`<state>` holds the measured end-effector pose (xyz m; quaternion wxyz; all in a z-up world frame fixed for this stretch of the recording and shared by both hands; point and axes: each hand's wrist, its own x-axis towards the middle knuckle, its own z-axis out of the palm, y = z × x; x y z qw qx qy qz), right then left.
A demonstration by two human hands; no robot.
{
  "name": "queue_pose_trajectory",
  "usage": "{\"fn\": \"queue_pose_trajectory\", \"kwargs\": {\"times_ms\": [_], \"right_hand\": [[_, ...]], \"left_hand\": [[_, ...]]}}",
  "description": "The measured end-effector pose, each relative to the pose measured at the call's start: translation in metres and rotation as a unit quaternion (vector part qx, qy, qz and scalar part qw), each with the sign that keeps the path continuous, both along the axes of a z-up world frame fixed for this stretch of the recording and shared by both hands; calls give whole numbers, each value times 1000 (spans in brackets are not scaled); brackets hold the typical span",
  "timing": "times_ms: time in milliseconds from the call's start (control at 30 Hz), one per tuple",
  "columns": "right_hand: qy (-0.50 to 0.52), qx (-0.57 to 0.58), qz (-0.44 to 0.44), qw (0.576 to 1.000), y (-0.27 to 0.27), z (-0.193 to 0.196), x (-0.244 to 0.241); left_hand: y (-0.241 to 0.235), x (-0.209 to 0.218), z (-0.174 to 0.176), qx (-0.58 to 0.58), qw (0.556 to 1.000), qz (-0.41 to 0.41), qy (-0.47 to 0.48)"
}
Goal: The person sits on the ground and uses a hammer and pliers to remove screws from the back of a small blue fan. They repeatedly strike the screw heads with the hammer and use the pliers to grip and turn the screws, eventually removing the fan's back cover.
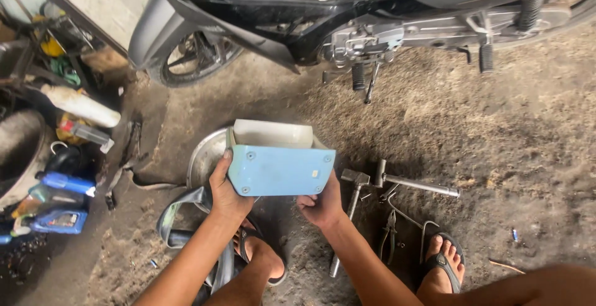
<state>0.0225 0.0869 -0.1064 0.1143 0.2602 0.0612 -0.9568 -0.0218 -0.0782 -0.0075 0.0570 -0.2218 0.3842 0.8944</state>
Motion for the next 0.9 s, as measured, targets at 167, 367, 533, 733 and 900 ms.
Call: {"fn": "queue_pose_trajectory", "kwargs": {"times_ms": [167,367,533,733,900], "right_hand": [[36,83,-45,995,17,85,29],[30,221,-137,965,29,48,22],[19,300,-170,938,64,0,0],[-17,363,-164,917,94,7,8],[-13,397,-95,913,87,-30,-10]], "left_hand": [[15,4,12,-7,1000,-15,8],[34,26,31,-59,996,-67,-11],[21,18,1,-230,946,-227,-33],[22,12,-5,-724,635,-235,132],[63,24,13,-714,520,-383,270]]}}
